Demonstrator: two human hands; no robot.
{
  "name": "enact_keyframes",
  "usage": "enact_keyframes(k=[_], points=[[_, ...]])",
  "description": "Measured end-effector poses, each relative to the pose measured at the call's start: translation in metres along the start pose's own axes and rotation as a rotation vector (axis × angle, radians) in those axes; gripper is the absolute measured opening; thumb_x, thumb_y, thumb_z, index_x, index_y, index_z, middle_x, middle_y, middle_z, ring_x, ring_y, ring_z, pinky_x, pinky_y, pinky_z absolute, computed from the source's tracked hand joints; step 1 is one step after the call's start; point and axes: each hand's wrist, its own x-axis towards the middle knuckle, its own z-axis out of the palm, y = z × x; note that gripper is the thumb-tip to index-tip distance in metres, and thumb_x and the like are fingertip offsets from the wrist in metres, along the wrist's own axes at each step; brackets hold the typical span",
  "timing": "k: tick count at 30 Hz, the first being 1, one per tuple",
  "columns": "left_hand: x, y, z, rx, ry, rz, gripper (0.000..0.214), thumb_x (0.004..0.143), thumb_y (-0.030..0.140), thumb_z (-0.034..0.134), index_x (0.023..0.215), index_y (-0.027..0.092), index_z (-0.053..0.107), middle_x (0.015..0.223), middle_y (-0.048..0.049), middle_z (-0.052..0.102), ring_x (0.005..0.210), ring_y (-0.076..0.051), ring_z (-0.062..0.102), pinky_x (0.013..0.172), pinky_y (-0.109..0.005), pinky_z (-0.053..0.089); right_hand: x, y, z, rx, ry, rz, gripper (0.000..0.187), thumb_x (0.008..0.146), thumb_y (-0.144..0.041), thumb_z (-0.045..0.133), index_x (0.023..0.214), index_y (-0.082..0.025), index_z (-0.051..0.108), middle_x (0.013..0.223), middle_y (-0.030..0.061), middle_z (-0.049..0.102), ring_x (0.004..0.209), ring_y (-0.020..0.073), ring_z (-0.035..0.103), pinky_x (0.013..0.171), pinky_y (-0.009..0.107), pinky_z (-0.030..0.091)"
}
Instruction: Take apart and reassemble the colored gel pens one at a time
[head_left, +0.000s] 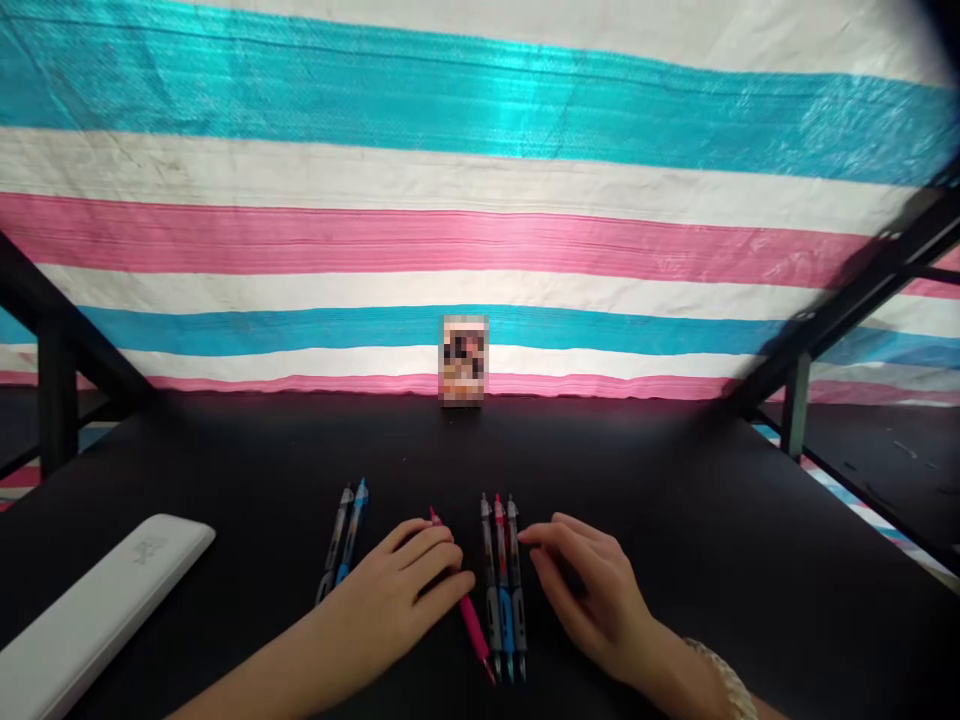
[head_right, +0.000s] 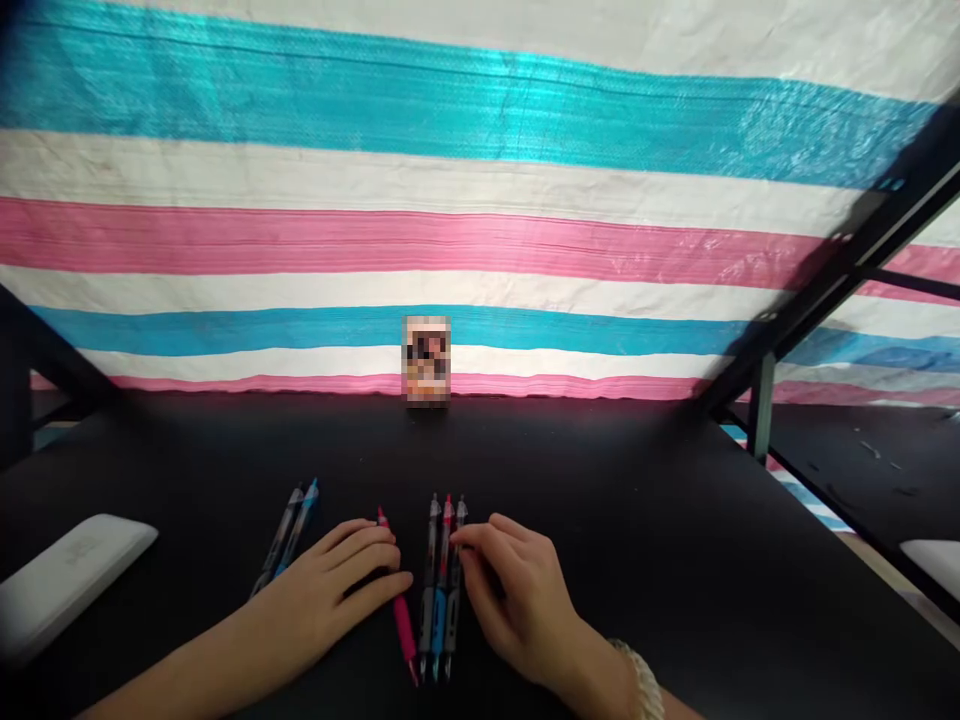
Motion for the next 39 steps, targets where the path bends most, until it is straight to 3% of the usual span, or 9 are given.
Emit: enact_keyframes(k=[3, 7, 11, 14, 20, 25, 33, 37, 39], points=[[0.0, -0.003, 0.0, 0.03, 0.049, -0.004, 0.022, 0.102, 0.011, 0.046, 0.101, 0.017, 0.068, 0.099, -0.0057, 0.071, 0.102, -0.023, 0.064, 0.102, -0.042, 0.048, 0.002, -0.001, -0.002, 0.022, -0.031, 0.002, 0.02, 0.098, -0.009, 0.046, 0.11, -0.021, 0.058, 0.073, 0.0002, 0.06, 0.063, 0.0166, 0.056, 0.059, 0.029, 0.044], [-0.001, -0.002, -0.004, 0.0, 0.098, -0.011, 0.029, 0.101, 0.007, 0.04, 0.103, 0.015, 0.067, 0.096, -0.0066, 0.072, 0.093, -0.022, 0.065, 0.1, -0.045, 0.048, 0.005, -0.004, -0.008, 0.048, -0.156, 0.026, 0.015, 0.1, -0.017, 0.046, 0.107, -0.018, 0.059, 0.072, 0.0013, 0.058, 0.067, 0.0184, 0.054, 0.06, 0.03, 0.042], [-0.002, 0.003, -0.012, 0.014, 0.164, -0.02, 0.029, 0.099, 0.008, 0.041, 0.111, 0.014, 0.067, 0.091, -0.0077, 0.072, 0.078, -0.021, 0.065, 0.075, -0.037, 0.053, 0.009, -0.011, -0.01, 0.068, -0.294, -0.046, 0.022, 0.102, -0.03, 0.045, 0.099, -0.017, 0.061, 0.073, 0.0038, 0.06, 0.069, 0.0205, 0.051, 0.06, 0.032, 0.039], [-0.002, 0.007, -0.017, 0.075, 0.196, -0.032, 0.029, 0.101, 0.01, 0.042, 0.116, 0.015, 0.067, 0.089, -0.0068, 0.073, 0.072, -0.02, 0.065, 0.064, -0.032, 0.052, 0.009, -0.013, -0.006, 0.01, -0.338, -0.106, 0.024, 0.104, -0.022, 0.042, 0.089, -0.017, 0.06, 0.072, 0.0039, 0.061, 0.068, 0.0193, 0.049, 0.058, 0.031, 0.036], [-0.003, 0.005, -0.021, 0.095, 0.243, -0.084, 0.023, 0.099, 0.013, 0.055, 0.12, 0.014, 0.065, 0.085, -0.0046, 0.073, 0.068, -0.017, 0.066, 0.063, -0.028, 0.054, 0.007, -0.006, -0.004, 0.02, -0.231, -0.012, 0.034, 0.108, -0.024, 0.033, 0.083, -0.019, 0.056, 0.07, 0.0032, 0.057, 0.065, 0.018, 0.05, 0.057, 0.029, 0.038], [-0.005, 0.001, -0.023, 0.12, 0.24, -0.101, 0.023, 0.097, 0.011, 0.058, 0.119, 0.009, 0.064, 0.082, -0.0047, 0.073, 0.068, -0.017, 0.067, 0.065, -0.029, 0.056, 0.011, -0.004, -0.006, 0.032, -0.2, 0.022, 0.044, 0.11, -0.038, 0.033, 0.079, -0.018, 0.058, 0.067, 0.0022, 0.056, 0.061, 0.0161, 0.05, 0.053, 0.027, 0.038], [-0.003, 0.011, -0.016, 0.05, 0.219, -0.12, 0.02, 0.104, 0.018, 0.045, 0.108, 0.01, 0.063, 0.078, -0.0055, 0.075, 0.059, -0.017, 0.069, 0.053, -0.027, 0.051, 0.006, 0.0, 0.0, 0.062, -0.091, -0.01, 0.027, 0.107, -0.025, 0.044, 0.088, -0.018, 0.061, 0.068, 0.0021, 0.057, 0.063, 0.0166, 0.05, 0.056, 0.027, 0.042], [-0.005, 0.015, -0.009, -0.172, 0.169, -0.239, 0.03, 0.107, 0.022, 0.031, 0.102, 0.016, 0.06, 0.073, -0.0015, 0.073, 0.049, -0.016, 0.065, 0.047, -0.028, 0.046, 0.002, 0.001, 0.001, 0.067, -0.057, -0.058, 0.013, 0.102, -0.012, 0.051, 0.103, -0.018, 0.063, 0.074, 0.0036, 0.06, 0.067, 0.0182, 0.051, 0.06, 0.029, 0.045], [-0.008, 0.014, -0.008, -0.254, 0.156, -0.313, 0.031, 0.108, 0.027, 0.031, 0.105, 0.019, 0.061, 0.077, -0.0008, 0.074, 0.054, -0.016, 0.067, 0.051, -0.027, 0.048, 0.001, 0.001, 0.001, 0.066, -0.037, -0.055, 0.011, 0.1, -0.012, 0.055, 0.104, -0.019, 0.063, 0.074, 0.0033, 0.061, 0.066, 0.0182, 0.052, 0.059, 0.029, 0.046]])
